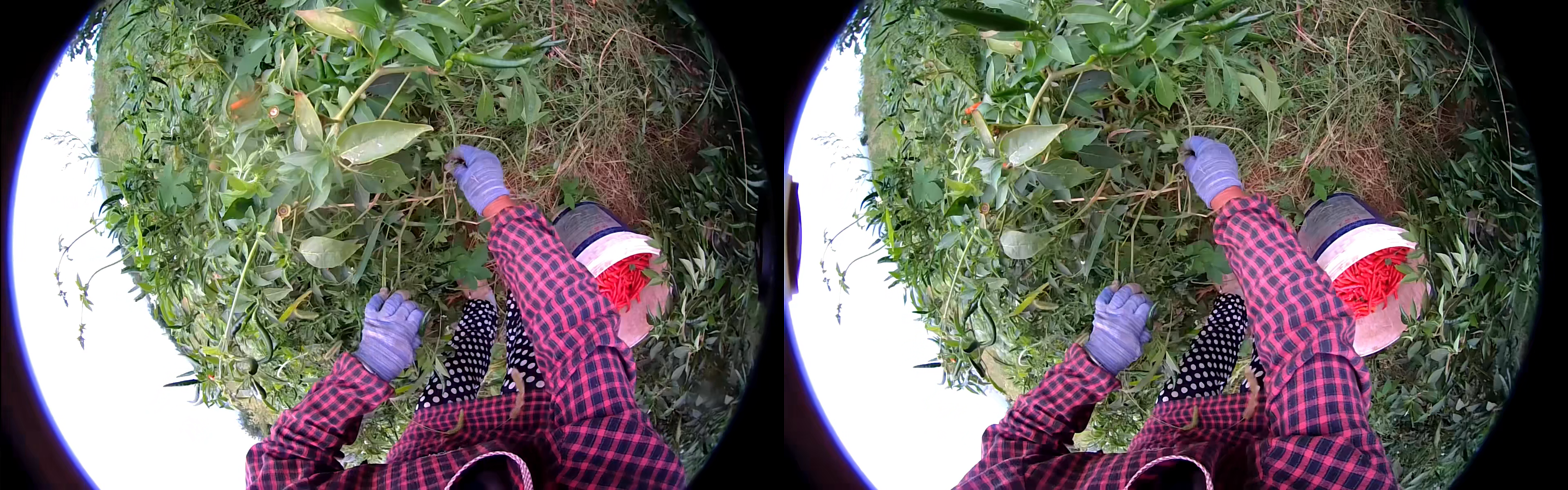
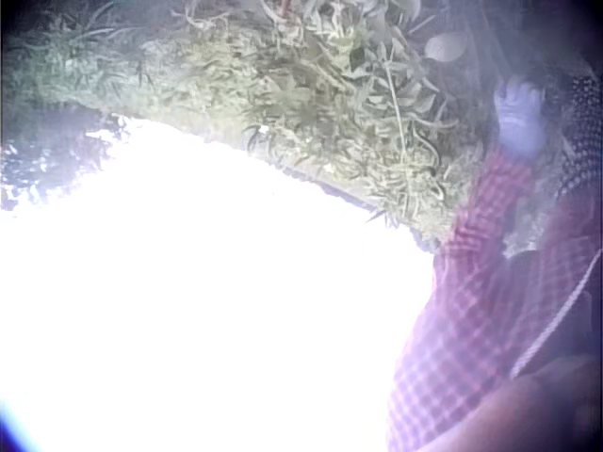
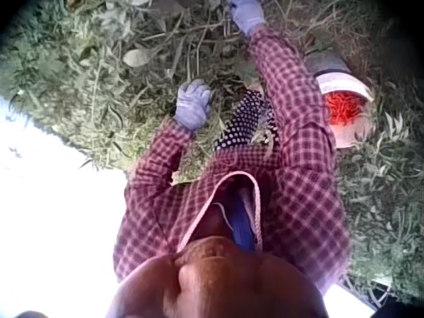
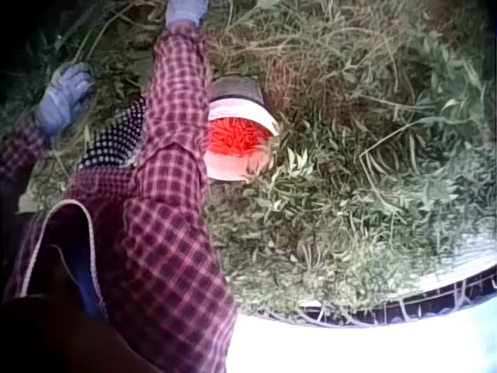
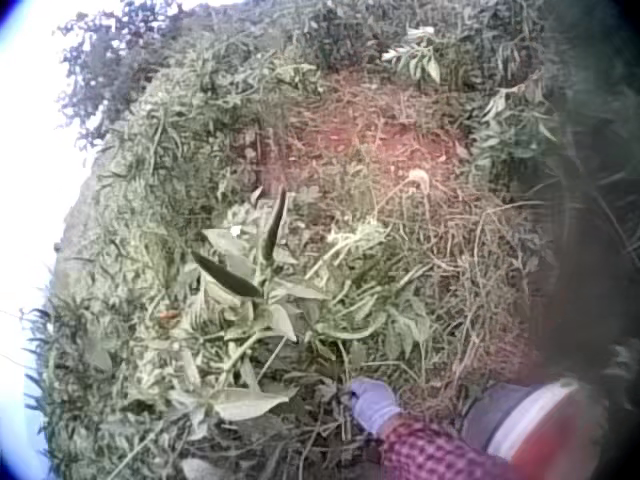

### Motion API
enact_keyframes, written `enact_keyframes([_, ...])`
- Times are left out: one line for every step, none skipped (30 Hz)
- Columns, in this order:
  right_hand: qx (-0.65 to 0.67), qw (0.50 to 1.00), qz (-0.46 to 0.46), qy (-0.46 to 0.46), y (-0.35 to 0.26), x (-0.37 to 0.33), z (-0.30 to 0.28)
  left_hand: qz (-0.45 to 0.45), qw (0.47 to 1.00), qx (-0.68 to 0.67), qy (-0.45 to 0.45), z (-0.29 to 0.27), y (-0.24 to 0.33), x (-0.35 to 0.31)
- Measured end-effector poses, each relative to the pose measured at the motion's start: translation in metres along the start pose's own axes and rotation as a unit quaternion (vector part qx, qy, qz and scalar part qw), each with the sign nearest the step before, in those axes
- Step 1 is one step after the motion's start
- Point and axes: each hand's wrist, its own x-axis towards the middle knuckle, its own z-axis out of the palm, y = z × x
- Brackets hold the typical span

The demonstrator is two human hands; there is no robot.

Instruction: The person harvests red chili peppers from plants in a garden, picking them by hand and placing them into a white bucket. The person moves between different plants, gathering peppers and occasionally adjusting the bucket's position.

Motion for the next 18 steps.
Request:
enact_keyframes([-0.035, 0.999, -0.006, 0.023, -0.007, -0.008, -0.002, -0.010, 1.000, 0.010, 0.027, 0.003, 0.001, -0.002])
enact_keyframes([-0.070, 0.996, -0.009, 0.053, -0.013, -0.019, -0.007, -0.016, 1.000, 0.011, 0.019, -0.003, 0.004, 0.000])
enact_keyframes([-0.113, 0.993, 0.012, 0.044, -0.017, -0.028, -0.017, -0.018, 1.000, 0.017, 0.013, -0.013, 0.011, 0.007])
enact_keyframes([-0.157, 0.986, 0.033, 0.037, -0.022, -0.041, -0.028, -0.019, 1.000, 0.022, 0.009, -0.020, 0.017, 0.014])
enact_keyframes([-0.198, 0.978, 0.060, 0.011, -0.037, -0.050, -0.040, -0.027, 1.000, 0.012, 0.010, -0.026, 0.022, 0.019])
enact_keyframes([-0.242, 0.966, 0.089, -0.010, -0.049, -0.061, -0.054, -0.019, 0.999, -0.003, 0.039, -0.033, 0.028, 0.025])
enact_keyframes([-0.265, 0.958, 0.077, -0.078, -0.051, -0.072, -0.064, -0.024, 0.999, -0.009, 0.021, -0.040, 0.035, 0.031])
enact_keyframes([-0.290, 0.945, 0.064, -0.141, -0.053, -0.084, -0.078, -0.026, 1.000, -0.014, 0.006, -0.049, 0.043, 0.037])
enact_keyframes([-0.156, 0.958, 0.023, -0.238, -0.054, -0.097, -0.088, -0.042, 0.997, -0.028, 0.053, -0.052, 0.049, 0.037])
enact_keyframes([-0.025, 0.944, -0.014, -0.330, -0.058, -0.110, -0.099, -0.050, 0.993, -0.046, 0.100, -0.055, 0.055, 0.038])
enact_keyframes([-0.064, 0.948, -0.052, -0.307, -0.065, -0.120, -0.106, -0.066, 0.990, -0.102, 0.072, -0.066, 0.062, 0.044])
enact_keyframes([-0.104, 0.949, -0.088, -0.284, -0.071, -0.128, -0.112, -0.038, 0.984, -0.142, 0.099, -0.074, 0.068, 0.042])
enact_keyframes([0.037, 0.945, -0.089, -0.313, -0.073, -0.135, -0.118, -0.007, 0.983, -0.136, 0.124, -0.075, 0.067, 0.042])
enact_keyframes([0.108, 0.947, -0.081, -0.292, -0.084, -0.140, -0.125, 0.018, 0.980, -0.134, 0.149, -0.071, 0.063, 0.040])
enact_keyframes([0.175, 0.946, -0.057, -0.268, -0.092, -0.152, -0.135, 0.058, 0.971, -0.143, 0.182, -0.075, 0.059, 0.043])
enact_keyframes([0.242, 0.940, -0.034, -0.239, -0.102, -0.163, -0.143, 0.048, 0.967, -0.150, 0.200, -0.078, 0.054, 0.042])
enact_keyframes([0.241, 0.939, 0.054, -0.238, -0.117, -0.171, -0.153, -0.015, 0.970, -0.171, 0.170, -0.074, 0.048, 0.038])
enact_keyframes([0.238, 0.934, 0.093, -0.249, -0.126, -0.180, -0.163, -0.042, 0.968, -0.191, 0.157, -0.077, 0.046, 0.033])
